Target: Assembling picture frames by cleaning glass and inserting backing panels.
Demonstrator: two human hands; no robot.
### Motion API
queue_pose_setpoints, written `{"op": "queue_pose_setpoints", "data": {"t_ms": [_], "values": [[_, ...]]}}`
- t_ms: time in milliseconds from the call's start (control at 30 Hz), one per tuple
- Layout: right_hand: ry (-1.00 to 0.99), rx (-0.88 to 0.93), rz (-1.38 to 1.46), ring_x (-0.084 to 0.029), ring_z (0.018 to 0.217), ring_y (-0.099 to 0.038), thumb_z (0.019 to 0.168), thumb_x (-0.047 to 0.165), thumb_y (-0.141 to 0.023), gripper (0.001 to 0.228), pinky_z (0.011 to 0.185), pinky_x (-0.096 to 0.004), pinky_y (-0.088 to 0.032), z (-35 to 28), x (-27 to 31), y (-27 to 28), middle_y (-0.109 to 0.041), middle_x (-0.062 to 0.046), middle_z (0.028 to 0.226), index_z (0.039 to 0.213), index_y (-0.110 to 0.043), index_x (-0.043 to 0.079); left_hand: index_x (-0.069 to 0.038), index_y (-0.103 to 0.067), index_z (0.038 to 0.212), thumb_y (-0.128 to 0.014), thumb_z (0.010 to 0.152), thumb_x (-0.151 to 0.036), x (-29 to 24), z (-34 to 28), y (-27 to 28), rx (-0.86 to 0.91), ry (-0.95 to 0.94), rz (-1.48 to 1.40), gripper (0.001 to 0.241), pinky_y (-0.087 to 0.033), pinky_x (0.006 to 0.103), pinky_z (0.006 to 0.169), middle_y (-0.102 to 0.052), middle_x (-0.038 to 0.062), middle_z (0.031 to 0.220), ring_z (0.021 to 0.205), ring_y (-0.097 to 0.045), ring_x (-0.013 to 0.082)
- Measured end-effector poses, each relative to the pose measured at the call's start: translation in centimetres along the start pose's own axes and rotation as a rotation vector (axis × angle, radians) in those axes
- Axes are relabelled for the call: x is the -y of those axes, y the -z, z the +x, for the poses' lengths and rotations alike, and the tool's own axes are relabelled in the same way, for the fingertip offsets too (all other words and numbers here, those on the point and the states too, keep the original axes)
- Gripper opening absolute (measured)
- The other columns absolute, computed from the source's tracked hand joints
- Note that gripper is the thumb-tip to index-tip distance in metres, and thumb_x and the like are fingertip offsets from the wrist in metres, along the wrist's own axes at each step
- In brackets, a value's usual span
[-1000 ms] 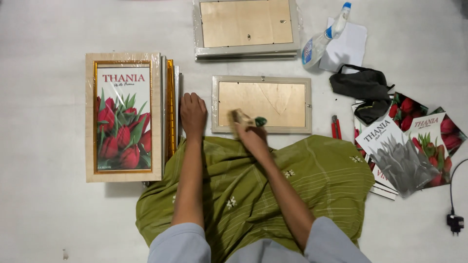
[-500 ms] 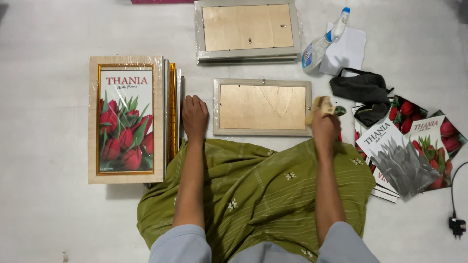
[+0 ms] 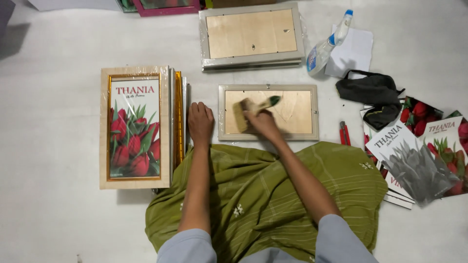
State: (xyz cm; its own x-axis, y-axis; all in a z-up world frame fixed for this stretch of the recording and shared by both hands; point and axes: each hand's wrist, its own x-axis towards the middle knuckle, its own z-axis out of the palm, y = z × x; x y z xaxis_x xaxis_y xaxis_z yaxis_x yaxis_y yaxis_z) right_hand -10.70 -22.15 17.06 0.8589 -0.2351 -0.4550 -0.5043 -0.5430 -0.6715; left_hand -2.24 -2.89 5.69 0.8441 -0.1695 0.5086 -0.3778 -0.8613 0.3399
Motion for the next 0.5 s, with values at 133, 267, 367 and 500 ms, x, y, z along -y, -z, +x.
{"op": "queue_pose_setpoints", "data": {"t_ms": [133, 267, 367, 500], "values": [[-0.216, -0.216, 0.140, -0.036, 0.100, -0.075, 0.087, 0.061, -0.064, 0.061, 0.090, -0.054, -0.056, -2.8, -2.6, 6.2, -0.076, -0.017, 0.103, 0.113, -0.076, 0.006, -0.009, -0.049, 0.081, -0.057, 0.094, -0.008, -0.4, -0.1, 0.9, 0.008, 0.016, 0.006, 0.016, -0.053, 0.0361, 0.064, -0.048, 0.007, 0.081, 0.075, -0.058, 0.0269], [-0.345, -0.501, -0.134, -0.043, 0.097, -0.073, 0.095, 0.063, -0.062, 0.058, 0.082, -0.057, -0.057, 2.2, -19.4, 12.6, -0.074, -0.018, 0.099, 0.113, -0.074, 0.009, -0.010, -0.048, 0.081, -0.057, 0.095, -0.009, -0.6, 0.1, 1.4, 0.007, 0.022, 0.005, 0.017, -0.052, 0.0351, 0.063, -0.048, 0.006, 0.081, 0.074, -0.058, 0.0255], [-0.279, -0.574, -0.430, -0.045, 0.090, -0.075, 0.099, 0.053, -0.058, 0.054, 0.082, -0.059, -0.057, 2.0, -20.1, 14.4, -0.074, -0.020, 0.088, 0.101, -0.073, 0.001, -0.010, -0.048, 0.081, -0.056, 0.096, -0.009, -0.5, 0.0, 1.2, 0.005, 0.012, 0.013, 0.017, -0.052, 0.0336, 0.064, -0.047, 0.006, 0.081, 0.074, -0.057, 0.0242], [0.137, -0.684, -0.051, -0.015, 0.053, -0.056, 0.113, 0.030, -0.053, 0.036, 0.038, -0.028, -0.046, -0.4, -13.7, 8.1, -0.059, -0.005, 0.075, 0.092, -0.068, 0.004, -0.010, -0.049, 0.081, -0.057, 0.095, -0.010, -0.4, 0.0, 1.1, -0.001, 0.007, 0.031, 0.016, -0.053, 0.0353, 0.064, -0.048, 0.007, 0.081, 0.075, -0.058, 0.0258]]}}
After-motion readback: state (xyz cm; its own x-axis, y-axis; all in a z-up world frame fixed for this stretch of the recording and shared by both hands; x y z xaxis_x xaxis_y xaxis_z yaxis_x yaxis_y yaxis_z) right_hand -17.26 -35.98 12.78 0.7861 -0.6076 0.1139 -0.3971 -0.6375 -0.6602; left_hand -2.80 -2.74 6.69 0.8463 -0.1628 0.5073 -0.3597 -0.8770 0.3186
